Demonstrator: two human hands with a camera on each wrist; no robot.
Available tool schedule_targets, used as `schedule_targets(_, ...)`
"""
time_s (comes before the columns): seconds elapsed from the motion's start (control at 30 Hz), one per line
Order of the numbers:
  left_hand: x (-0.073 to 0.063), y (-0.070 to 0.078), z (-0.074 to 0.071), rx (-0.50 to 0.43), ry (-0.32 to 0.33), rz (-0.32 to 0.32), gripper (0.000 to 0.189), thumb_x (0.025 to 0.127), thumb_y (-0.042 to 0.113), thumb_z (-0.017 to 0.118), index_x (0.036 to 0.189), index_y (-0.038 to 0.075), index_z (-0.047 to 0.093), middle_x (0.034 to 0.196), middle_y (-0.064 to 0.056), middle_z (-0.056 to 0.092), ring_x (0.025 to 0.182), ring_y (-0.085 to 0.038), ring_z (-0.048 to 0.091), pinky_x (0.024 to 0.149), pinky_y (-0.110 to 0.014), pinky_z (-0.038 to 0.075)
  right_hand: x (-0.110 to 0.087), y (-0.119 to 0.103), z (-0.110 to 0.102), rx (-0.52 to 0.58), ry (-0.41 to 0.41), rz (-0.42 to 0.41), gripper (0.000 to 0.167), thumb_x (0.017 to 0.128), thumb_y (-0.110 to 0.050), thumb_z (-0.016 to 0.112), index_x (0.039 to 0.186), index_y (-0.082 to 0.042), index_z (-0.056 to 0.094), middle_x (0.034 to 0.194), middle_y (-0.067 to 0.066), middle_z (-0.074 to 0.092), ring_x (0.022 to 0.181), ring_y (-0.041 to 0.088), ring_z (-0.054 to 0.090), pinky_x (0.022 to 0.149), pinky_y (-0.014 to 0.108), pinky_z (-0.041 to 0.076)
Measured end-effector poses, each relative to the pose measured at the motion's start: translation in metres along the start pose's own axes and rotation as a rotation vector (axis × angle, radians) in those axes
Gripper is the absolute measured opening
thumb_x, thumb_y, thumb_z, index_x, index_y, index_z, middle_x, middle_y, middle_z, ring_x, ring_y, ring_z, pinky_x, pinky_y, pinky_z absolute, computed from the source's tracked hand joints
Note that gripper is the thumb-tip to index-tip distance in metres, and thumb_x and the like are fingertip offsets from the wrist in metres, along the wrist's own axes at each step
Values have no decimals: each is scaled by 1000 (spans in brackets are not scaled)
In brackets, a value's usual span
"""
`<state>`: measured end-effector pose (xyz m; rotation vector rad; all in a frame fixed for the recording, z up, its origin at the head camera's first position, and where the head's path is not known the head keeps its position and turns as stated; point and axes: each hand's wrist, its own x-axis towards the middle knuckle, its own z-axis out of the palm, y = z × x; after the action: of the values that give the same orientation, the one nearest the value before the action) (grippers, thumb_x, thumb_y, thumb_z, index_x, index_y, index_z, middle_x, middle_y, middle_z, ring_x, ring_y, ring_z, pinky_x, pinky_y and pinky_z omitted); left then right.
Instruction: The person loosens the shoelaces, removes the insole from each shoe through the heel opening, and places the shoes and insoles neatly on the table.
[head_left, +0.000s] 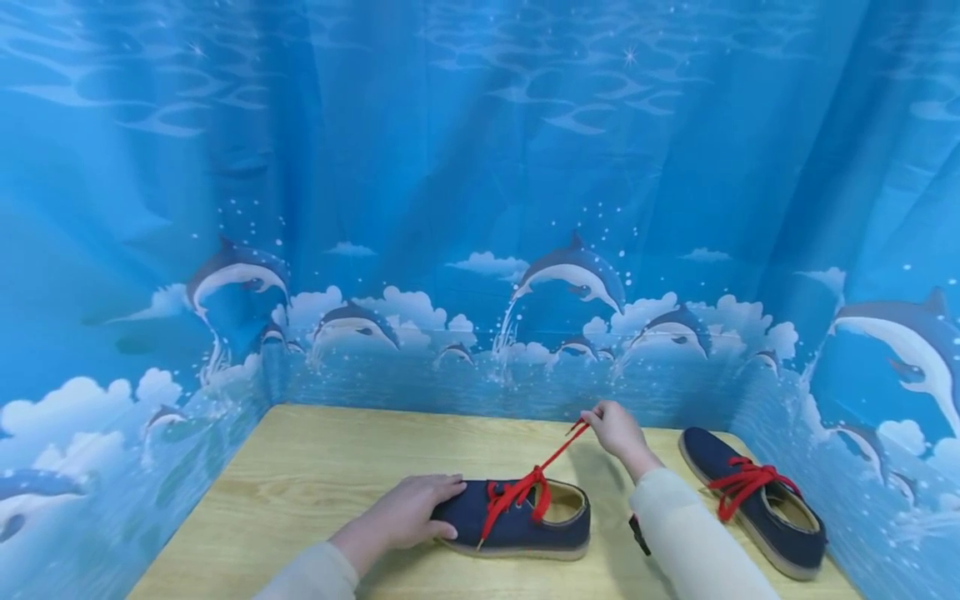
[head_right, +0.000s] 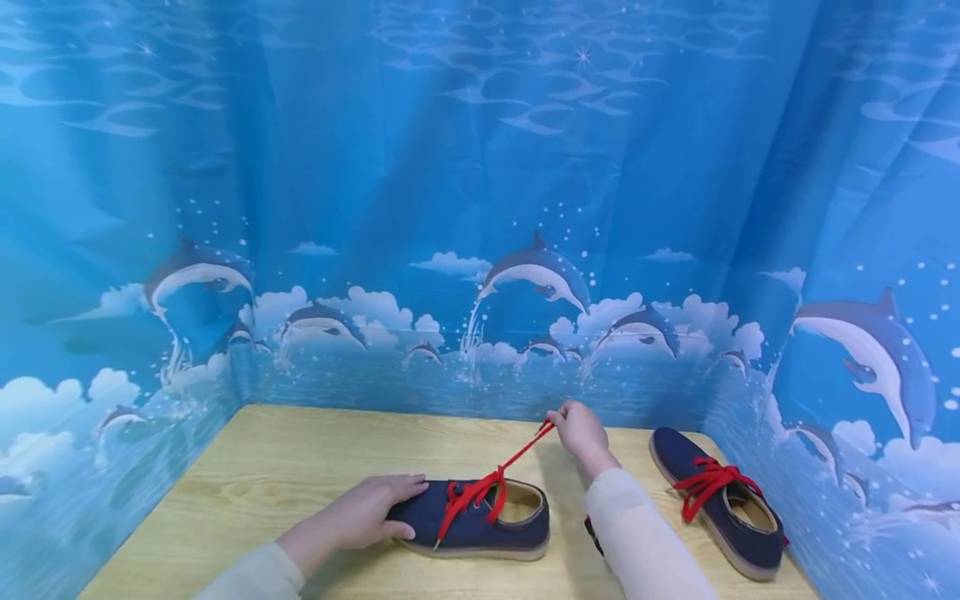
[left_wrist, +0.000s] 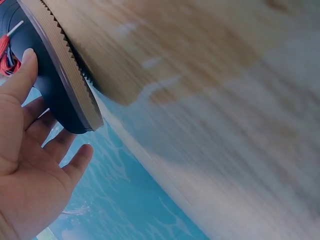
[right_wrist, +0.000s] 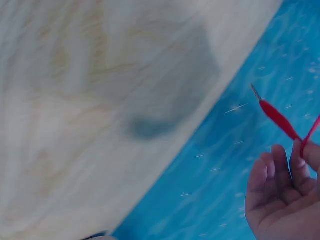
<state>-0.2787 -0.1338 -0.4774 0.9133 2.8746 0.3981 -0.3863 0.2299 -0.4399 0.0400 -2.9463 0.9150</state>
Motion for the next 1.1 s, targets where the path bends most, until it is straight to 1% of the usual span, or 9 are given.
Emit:
schedule_targets(0.1, -1, 0, 0, 7, -2, 1, 71, 88, 53, 70, 148, 19, 52, 152, -1, 48, 138, -25, 46, 111, -48, 40, -1, 11, 2, -16, 7, 28, 39, 104, -28, 56, 70, -10, 45, 58, -1, 35, 50, 14, 31, 50, 31, 32)
schedule_targets(0.2, -1, 1, 1, 10, -6, -2, 71, 88, 53, 70, 147, 19, 53, 152, 0, 48, 138, -24, 47, 111, -47, 41, -3, 19, 7, -9, -18, 9, 39, 103, -25, 57, 69, -11, 44, 58, -1, 36, 51, 14, 33, 50, 30, 33)
schedule_targets(0.37, -2, 3, 1, 22, -10, -14, 71, 87, 53, 70, 147, 19, 53, 152, -1, 49, 138, -24, 47, 110, -47, 41, -7, 24, 17, 53, -68, -13, 38, 102, -24, 59, 69, -10, 45, 61, -1, 37, 55, 14, 35, 52, 30, 34)
schedule_targets(0.47, -1, 3, 1, 27, -7, -18, 71, 87, 53, 71, 147, 19, 53, 152, -1, 49, 138, -24, 47, 110, -48, 42, -10, 24, 21, 63, -98, -22, 40, 100, -23, 61, 66, -11, 46, 60, -2, 37, 54, 13, 35, 52, 29, 34)
schedule_targets(0.6, -1, 4, 0, 23, -7, -25, 70, 87, 52, 71, 147, 19, 53, 151, -1, 49, 138, -24, 47, 110, -48, 42, -15, 23, 21, 48, -124, -51, 35, 99, -20, 63, 67, -8, 54, 60, -1, 43, 56, 14, 40, 54, 29, 37)
schedule_targets(0.77, -1, 5, -2, 15, -14, -31, 70, 88, 51, 71, 147, 19, 53, 152, -1, 49, 138, -25, 47, 110, -48, 42, -20, 17, 18, 10, -137, -92, 22, 99, -18, 63, 85, -2, 68, 72, 2, 59, 65, 15, 51, 60, 33, 45)
schedule_targets(0.8, -1, 5, -2, 13, -15, -31, 70, 88, 51, 71, 147, 19, 53, 152, -1, 48, 138, -25, 46, 110, -48, 42, -21, 15, 17, -1, -139, -98, 19, 99, -18, 63, 89, -2, 70, 76, 3, 62, 69, 15, 53, 62, 34, 47)
schedule_targets(0.93, -2, 5, -2, -2, -18, -35, 70, 88, 51, 71, 147, 19, 53, 152, -1, 48, 138, -25, 46, 110, -48, 41, -25, 5, 14, -51, -148, -130, 13, 98, -17, 65, 94, -7, 72, 87, 1, 67, 79, 15, 61, 68, 38, 53)
schedule_targets(1.1, 0, 6, -4, -28, -35, -46, 70, 87, 50, 72, 148, 20, 52, 153, 0, 47, 139, -25, 45, 111, -48, 41, -32, -12, 10, -66, -173, -213, 9, 97, -16, 66, 95, -10, 73, 88, -3, 67, 81, 14, 62, 69, 37, 54)
